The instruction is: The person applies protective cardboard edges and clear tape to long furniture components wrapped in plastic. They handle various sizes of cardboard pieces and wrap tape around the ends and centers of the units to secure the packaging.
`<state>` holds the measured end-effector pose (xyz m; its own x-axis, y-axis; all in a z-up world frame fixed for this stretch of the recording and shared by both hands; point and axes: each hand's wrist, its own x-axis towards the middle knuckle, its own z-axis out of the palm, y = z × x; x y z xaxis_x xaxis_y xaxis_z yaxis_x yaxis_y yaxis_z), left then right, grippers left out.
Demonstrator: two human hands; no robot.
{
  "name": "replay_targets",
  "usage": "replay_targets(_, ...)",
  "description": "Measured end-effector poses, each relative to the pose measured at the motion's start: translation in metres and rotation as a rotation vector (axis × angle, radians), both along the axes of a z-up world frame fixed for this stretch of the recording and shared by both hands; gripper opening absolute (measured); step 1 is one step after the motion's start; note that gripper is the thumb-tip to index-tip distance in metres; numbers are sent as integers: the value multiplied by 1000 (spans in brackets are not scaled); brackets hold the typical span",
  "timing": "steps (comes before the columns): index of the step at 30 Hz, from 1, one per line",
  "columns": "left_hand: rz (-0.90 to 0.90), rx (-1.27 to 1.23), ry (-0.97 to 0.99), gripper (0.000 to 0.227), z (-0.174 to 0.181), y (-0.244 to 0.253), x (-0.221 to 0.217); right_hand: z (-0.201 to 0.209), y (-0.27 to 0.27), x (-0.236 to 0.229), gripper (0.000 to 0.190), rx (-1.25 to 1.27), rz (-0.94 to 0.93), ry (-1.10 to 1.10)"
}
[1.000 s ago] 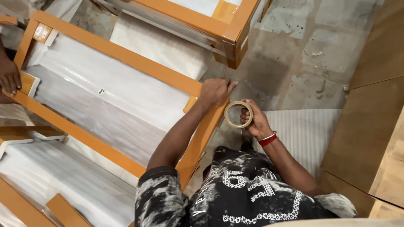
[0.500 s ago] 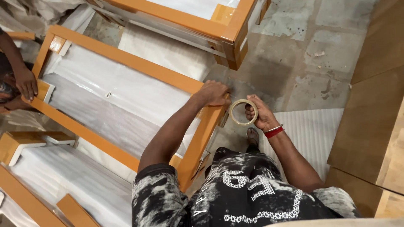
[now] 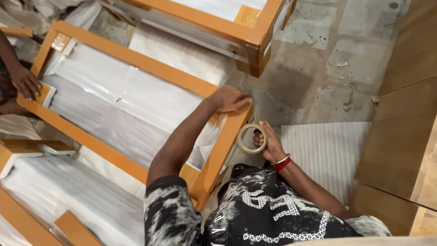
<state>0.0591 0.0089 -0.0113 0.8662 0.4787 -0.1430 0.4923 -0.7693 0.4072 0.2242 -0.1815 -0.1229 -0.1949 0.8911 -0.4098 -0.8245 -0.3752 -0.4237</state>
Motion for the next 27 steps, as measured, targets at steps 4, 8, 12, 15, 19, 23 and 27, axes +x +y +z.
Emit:
replay_targets(4,126,24,141,58,-12,26,-39,-6,-3,-2,19,4,-54,35)
replay_targets(8,306,105,110,54,-19,54,-86,-31,-10,-3,30,14,-119,39)
replay_targets(12,451,275,178,55,-37,79,-113,-14,-24,-12,29,77,-154,41)
replay_targets(15,532,423,413,53,-17,47,-121,-12,-27,-21,29,52,-212,5)
replay_targets(19,288,429,51,61,9,-71,-139,-13,-47,-39,36,60,-331,74)
replay_targets(23,160,288,10,48,46,-204,-198,-27,-48,-45,39,253,-325,171)
replay_targets(27,263,253,73,59,-17,-289,-225,-42,-66,-44,37,304,-229,262)
